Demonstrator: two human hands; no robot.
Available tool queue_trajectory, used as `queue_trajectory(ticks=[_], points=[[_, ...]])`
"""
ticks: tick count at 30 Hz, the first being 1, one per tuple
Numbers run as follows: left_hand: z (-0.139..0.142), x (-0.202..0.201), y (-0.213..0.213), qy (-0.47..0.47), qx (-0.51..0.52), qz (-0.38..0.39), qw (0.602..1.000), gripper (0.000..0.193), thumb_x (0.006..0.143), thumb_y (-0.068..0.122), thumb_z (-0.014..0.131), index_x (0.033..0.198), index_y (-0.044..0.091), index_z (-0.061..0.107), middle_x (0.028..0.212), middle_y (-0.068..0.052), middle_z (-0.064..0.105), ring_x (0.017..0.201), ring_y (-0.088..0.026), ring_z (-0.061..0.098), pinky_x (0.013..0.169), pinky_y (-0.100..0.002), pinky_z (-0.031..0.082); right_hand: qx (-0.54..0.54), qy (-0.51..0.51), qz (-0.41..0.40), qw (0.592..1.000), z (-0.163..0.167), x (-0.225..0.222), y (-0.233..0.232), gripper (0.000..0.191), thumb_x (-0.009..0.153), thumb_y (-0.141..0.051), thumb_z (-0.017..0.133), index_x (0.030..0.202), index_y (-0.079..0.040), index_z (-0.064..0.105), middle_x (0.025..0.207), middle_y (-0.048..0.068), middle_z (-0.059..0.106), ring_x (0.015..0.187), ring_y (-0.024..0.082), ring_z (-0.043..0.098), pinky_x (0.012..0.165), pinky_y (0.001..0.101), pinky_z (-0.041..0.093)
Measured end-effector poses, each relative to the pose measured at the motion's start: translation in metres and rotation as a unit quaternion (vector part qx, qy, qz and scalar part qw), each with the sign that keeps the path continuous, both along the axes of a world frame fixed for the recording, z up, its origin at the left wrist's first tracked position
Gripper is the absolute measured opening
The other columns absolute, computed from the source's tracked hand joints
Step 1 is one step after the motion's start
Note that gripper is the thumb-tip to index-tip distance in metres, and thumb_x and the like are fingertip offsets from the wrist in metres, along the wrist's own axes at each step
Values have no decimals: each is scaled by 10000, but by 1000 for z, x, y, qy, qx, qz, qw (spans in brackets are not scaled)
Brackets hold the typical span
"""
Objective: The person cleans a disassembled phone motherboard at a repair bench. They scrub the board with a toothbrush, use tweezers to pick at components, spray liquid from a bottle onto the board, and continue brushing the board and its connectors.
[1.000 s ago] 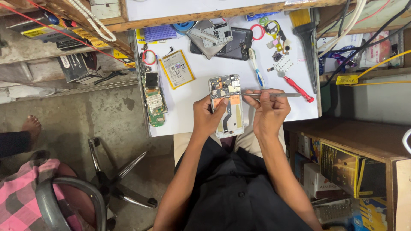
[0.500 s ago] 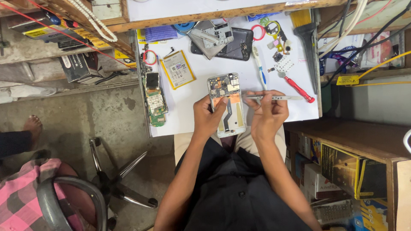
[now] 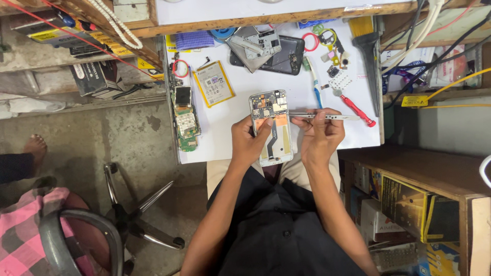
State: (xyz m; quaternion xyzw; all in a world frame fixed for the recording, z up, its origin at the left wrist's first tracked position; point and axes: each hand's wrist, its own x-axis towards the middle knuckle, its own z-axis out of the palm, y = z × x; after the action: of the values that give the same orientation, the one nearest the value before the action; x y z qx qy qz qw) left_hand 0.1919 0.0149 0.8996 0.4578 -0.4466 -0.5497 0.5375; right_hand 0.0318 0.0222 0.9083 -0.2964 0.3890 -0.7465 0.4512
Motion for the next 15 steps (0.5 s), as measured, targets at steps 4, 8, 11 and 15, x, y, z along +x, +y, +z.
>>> queue_trajectory(ticks=[4, 8, 11, 15], points=[[0, -1, 0, -3, 26, -8, 1000, 134, 983, 85, 695, 1035, -19, 762, 770, 28, 673, 681, -7, 526, 590, -219, 442, 3, 4, 4, 1000, 2, -1, -2, 183, 1087, -146, 614, 1129, 21, 552, 1053, 146, 656, 888, 241, 723, 817, 446, 660], [1, 0, 1, -14, 16, -6, 1000, 128, 982, 86, 698, 1037, -11, 761, 774, 32, 680, 694, 2, 529, 600, -210, 451, 4, 4, 8, 1000, 2, -1, -2, 186, 1082, -147, 625, 1127, 21, 558, 1044, 146, 662, 888, 233, 722, 813, 440, 659], [0, 0, 2, -21, 7, -4, 1000, 125, 976, 83, 701, 1039, -8, 760, 790, 35, 692, 712, 7, 538, 618, -205, 466, 1, 9, 11, 1000, 1, 0, -1, 187, 1083, -147, 635, 1122, 22, 568, 1029, 144, 663, 894, 233, 721, 818, 441, 658], [0, 2, 1, -24, 23, -14, 999, 132, 972, 81, 698, 1046, -5, 766, 759, 32, 675, 679, 1, 517, 584, -211, 436, 10, 9, 21, 1000, 2, -1, -2, 193, 1068, -156, 647, 1111, 17, 575, 1014, 141, 674, 861, 236, 731, 808, 434, 660]])
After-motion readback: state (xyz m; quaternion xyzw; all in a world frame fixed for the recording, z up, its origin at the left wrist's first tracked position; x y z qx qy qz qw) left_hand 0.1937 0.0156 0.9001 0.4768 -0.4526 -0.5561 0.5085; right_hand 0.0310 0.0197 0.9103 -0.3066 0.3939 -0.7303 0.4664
